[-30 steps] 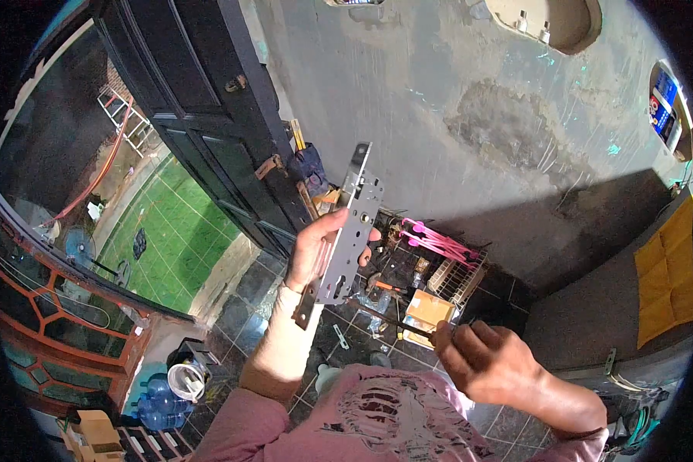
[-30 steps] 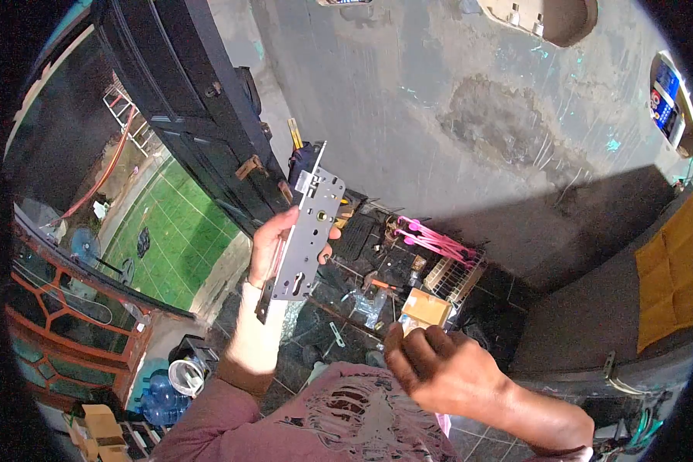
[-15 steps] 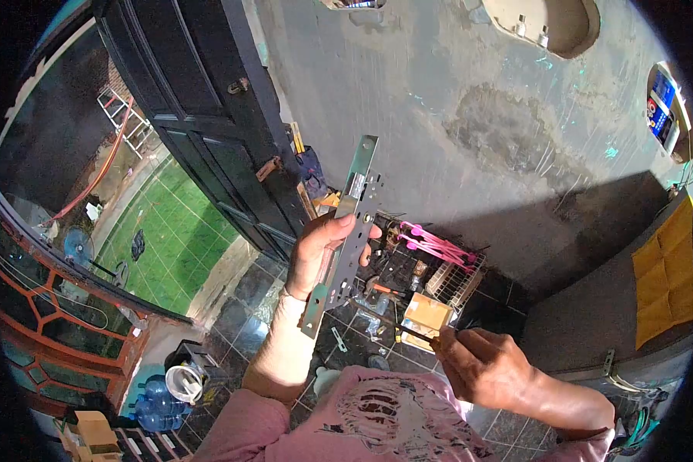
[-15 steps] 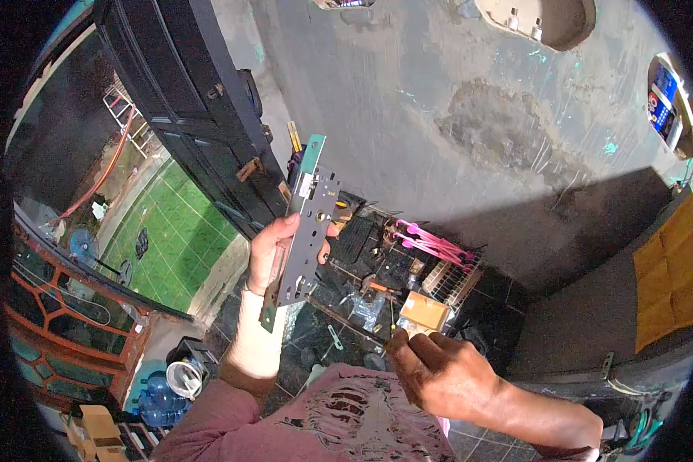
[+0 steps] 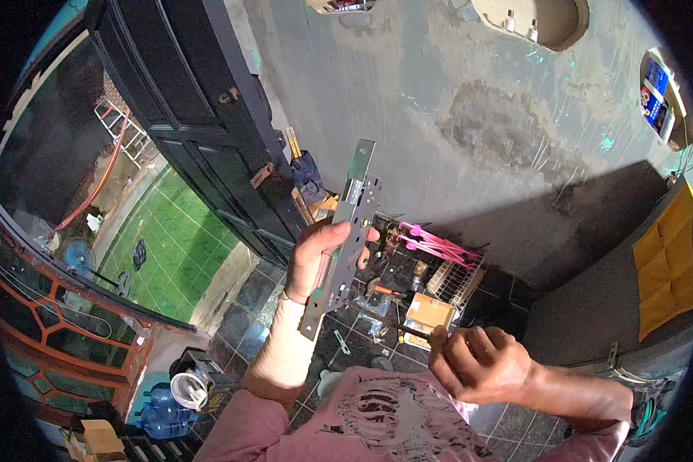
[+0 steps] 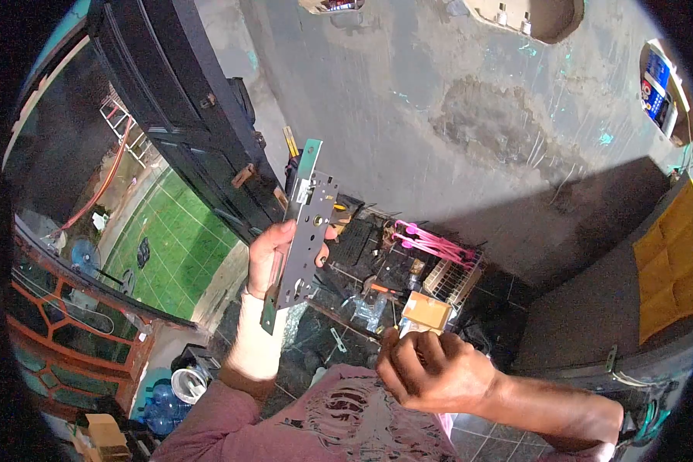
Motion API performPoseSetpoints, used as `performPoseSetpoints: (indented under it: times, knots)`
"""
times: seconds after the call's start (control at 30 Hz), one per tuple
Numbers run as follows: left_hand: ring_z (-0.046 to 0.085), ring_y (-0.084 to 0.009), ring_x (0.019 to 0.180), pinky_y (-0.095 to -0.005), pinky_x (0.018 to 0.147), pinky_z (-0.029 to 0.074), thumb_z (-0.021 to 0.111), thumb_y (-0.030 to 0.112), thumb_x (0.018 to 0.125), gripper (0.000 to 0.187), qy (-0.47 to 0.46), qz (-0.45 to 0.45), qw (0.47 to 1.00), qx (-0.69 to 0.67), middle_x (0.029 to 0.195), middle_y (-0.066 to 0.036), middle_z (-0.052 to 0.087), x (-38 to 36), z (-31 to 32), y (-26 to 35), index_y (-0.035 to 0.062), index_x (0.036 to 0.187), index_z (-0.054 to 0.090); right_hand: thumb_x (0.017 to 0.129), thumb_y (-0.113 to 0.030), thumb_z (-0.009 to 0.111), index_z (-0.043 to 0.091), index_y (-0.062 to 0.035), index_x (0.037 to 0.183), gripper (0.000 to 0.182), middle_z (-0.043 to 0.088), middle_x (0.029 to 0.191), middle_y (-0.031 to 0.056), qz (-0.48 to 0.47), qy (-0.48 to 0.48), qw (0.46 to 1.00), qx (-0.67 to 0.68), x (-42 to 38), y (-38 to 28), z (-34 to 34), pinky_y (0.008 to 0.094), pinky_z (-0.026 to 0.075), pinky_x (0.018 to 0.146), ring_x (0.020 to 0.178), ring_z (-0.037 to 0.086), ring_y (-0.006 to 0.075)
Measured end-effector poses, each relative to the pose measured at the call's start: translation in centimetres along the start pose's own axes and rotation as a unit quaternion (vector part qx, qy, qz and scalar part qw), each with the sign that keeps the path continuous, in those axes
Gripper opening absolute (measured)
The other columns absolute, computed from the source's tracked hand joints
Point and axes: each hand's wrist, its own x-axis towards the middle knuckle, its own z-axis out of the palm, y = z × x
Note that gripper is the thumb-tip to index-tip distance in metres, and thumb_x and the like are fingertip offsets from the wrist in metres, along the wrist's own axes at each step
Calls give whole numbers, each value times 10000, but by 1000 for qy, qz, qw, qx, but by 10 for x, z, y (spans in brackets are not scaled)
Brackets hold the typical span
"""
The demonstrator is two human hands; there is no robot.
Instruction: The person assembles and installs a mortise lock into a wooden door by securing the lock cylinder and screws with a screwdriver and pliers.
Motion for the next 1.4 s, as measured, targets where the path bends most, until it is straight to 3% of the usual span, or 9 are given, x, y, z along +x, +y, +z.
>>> performPoseSetpoints:
  times: [0.23, 0.43, 0.63, 0.8, 0.93, 1.03, 1.27, 1.3, 1.4]
  knots:
    - [633, -188, 750, -299, 679, 503, 603, 333, 932, 390, 39, 35, 997, -63, 1009, -156, 700, -2, 11, 6, -24, 1075, 670, 791, -92, 668, 658, -6, 954, 185, 599, 728, 121, 268, 10, 863, 428, 2, -3, 10, 308, 516, 530, 582, 604, 212]
    - [632, -210, 782, -326, 706, 517, 552, 346, 951, 470, 23, 54, 997, -50, 1085, -199, 675, -1, -2, 8, -41, 1213, 599, 983, -192, 587, 661, 29, 911, 244, 599, 700, 37, 520, -124, 309, 787, 9, -1, 12, 325, 429, 530, 601, 568, 153]
    - [642, -218, 761, -319, 685, 528, 500, 362, 966, 499, 47, 38, 998, -30, 1058, -200, 687, 7, -6, -3, -40, 1251, 581, 915, -125, 601, 660, 34, 972, 179, 582, 744, 125, 296, -38, 812, 502, 10, 8, 13, 353, 533, 607, 649, 600, 204]
    - [649, -227, 714, -323, 652, 535, 489, 373, 971, 496, 61, 10, 997, -56, 1017, -192, 694, 12, -5, -7, -35, 1234, 586, 750, -138, 642, 664, 58, 1044, 354, 573, 843, 145, 75, -95, 985, 124, -6, 6, 9, 352, 571, 551, 802, 642, 257]
    - [658, -236, 731, -325, 652, 546, 499, 370, 970, 492, 53, 29, 992, -114, 1009, -208, 691, 17, -5, -17, -41, 1224, 591, 708, -171, 632, 617, 99, 1106, 482, 581, 893, 149, 58, -91, 990, 86, -10, 4, 16, 331, 566, 546, 796, 636, 249]
    - [649, -244, 743, -335, 644, 542, 526, 359, 964, 484, 33, 51, 987, -146, 1024, -221, 688, 23, -2, -17, -43, 1224, 595, 857, -97, 617, 665, 65, 987, 214, 638, 782, 146, 227, -42, 897, 376, -4, 3, 20, 349, 531, 540, 663, 637, 226]
    - [634, -206, 730, -331, 675, 513, 525, 345, 967, 406, 17, 38, 995, -91, 1007, -179, 699, 29, 13, -15, -9, 1130, 639, 954, -178, 560, 687, 34, 962, 248, 640, 715, 192, 499, -170, 369, 766, -11, 14, 26, 371, 464, 529, 563, 596, 242]
    - [633, -206, 733, -333, 677, 512, 523, 348, 967, 410, -5, 12, 995, -96, 1012, -179, 698, 33, 9, -13, -11, 1131, 638, 934, -156, 587, 676, 46, 928, 221, 627, 716, 208, 524, -185, 391, 734, -8, 21, 21, 404, 474, 537, 579, 613, 295]
    - [630, -212, 739, -334, 682, 511, 517, 362, 968, 437, -16, -14, 996, -91, 1023, -181, 698, 40, 8, -16, -29, 1119, 642, 905, -116, 619, 670, 33, 926, 159, 643, 730, 197, 351, -8, 772, 529, -10, 17, 25, 411, 496, 529, 590, 620, 337]
